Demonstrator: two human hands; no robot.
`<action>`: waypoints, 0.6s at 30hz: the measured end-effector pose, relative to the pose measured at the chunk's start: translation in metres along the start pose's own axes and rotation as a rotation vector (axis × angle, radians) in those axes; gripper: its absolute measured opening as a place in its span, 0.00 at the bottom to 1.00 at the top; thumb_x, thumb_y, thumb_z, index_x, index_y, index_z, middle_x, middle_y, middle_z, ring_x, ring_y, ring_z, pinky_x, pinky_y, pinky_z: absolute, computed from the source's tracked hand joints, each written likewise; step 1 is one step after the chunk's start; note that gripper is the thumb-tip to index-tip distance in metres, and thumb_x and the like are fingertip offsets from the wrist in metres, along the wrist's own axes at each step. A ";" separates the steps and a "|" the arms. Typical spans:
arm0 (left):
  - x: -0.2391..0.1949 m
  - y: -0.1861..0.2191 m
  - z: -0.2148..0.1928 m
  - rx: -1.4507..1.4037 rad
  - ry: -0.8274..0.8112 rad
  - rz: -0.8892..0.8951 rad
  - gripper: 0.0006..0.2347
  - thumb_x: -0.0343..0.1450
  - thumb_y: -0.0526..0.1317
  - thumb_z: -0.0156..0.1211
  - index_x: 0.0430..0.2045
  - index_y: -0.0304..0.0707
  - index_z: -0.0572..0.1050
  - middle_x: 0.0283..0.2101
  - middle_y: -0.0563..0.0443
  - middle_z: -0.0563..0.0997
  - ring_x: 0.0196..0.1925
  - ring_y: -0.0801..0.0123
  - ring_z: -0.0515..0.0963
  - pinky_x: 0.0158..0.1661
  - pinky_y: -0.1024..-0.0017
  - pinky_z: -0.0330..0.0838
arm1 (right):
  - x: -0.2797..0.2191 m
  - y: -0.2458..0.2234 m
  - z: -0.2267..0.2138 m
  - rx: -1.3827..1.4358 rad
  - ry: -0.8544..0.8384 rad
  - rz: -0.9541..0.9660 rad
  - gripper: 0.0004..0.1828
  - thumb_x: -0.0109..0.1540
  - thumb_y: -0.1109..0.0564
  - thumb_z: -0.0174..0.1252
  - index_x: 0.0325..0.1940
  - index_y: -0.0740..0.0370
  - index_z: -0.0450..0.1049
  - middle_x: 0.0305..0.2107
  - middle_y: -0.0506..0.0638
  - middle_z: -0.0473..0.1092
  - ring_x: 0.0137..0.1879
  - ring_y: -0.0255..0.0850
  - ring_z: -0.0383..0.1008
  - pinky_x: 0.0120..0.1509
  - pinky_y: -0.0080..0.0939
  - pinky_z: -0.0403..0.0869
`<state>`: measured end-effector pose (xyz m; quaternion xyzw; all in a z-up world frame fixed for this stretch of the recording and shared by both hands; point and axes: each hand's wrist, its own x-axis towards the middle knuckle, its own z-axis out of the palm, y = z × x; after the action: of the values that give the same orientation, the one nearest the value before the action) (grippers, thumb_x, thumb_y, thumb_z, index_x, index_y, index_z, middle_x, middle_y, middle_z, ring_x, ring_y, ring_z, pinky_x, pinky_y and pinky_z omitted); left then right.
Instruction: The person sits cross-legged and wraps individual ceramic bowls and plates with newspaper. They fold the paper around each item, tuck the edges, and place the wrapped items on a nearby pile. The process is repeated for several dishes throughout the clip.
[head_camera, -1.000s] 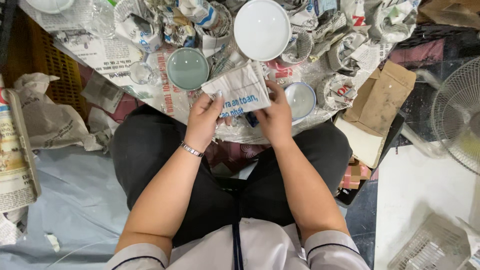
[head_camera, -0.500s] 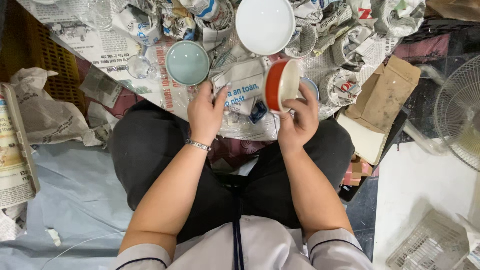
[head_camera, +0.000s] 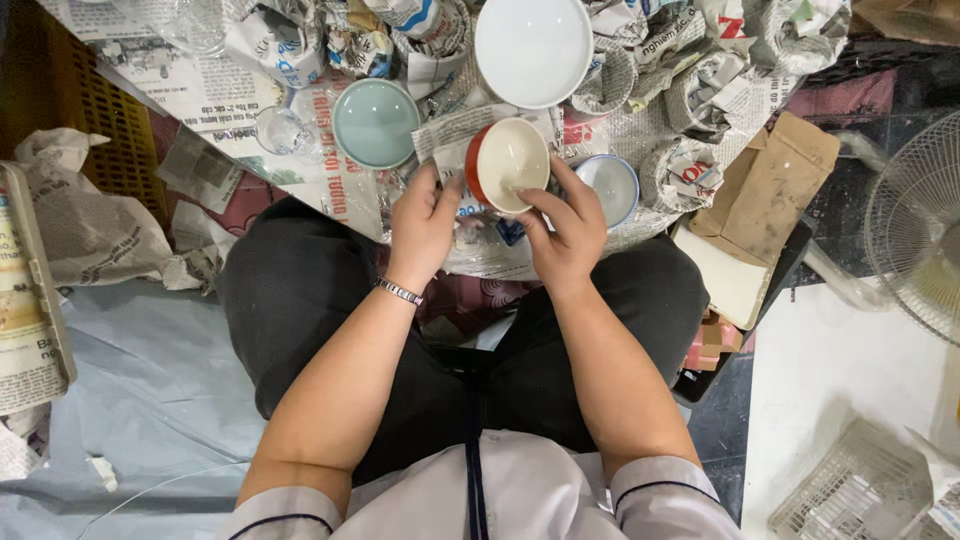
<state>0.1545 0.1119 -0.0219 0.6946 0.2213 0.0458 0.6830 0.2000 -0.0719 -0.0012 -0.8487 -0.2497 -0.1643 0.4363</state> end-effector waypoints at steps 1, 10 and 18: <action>0.000 0.002 0.000 -0.035 0.001 0.000 0.09 0.78 0.41 0.56 0.43 0.32 0.72 0.28 0.52 0.79 0.23 0.77 0.82 0.25 0.73 0.73 | 0.000 0.000 0.002 -0.009 -0.002 0.000 0.17 0.53 0.59 0.75 0.45 0.57 0.83 0.59 0.58 0.73 0.59 0.51 0.76 0.62 0.46 0.74; -0.012 0.015 -0.006 0.445 0.215 0.129 0.36 0.71 0.44 0.65 0.71 0.32 0.51 0.17 0.52 0.78 0.17 0.64 0.78 0.23 0.67 0.69 | -0.002 0.000 0.010 0.109 -0.011 0.093 0.14 0.57 0.66 0.73 0.46 0.63 0.81 0.61 0.59 0.71 0.63 0.51 0.78 0.65 0.43 0.78; -0.009 0.004 -0.005 0.498 0.305 0.262 0.12 0.73 0.45 0.67 0.42 0.37 0.76 0.21 0.49 0.80 0.22 0.62 0.81 0.27 0.66 0.71 | -0.006 0.007 0.009 0.130 0.010 0.185 0.15 0.55 0.66 0.73 0.45 0.64 0.81 0.61 0.58 0.71 0.59 0.48 0.79 0.61 0.42 0.79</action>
<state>0.1451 0.1134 -0.0159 0.8482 0.2340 0.1813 0.4393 0.1997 -0.0691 -0.0135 -0.8372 -0.1784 -0.1111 0.5050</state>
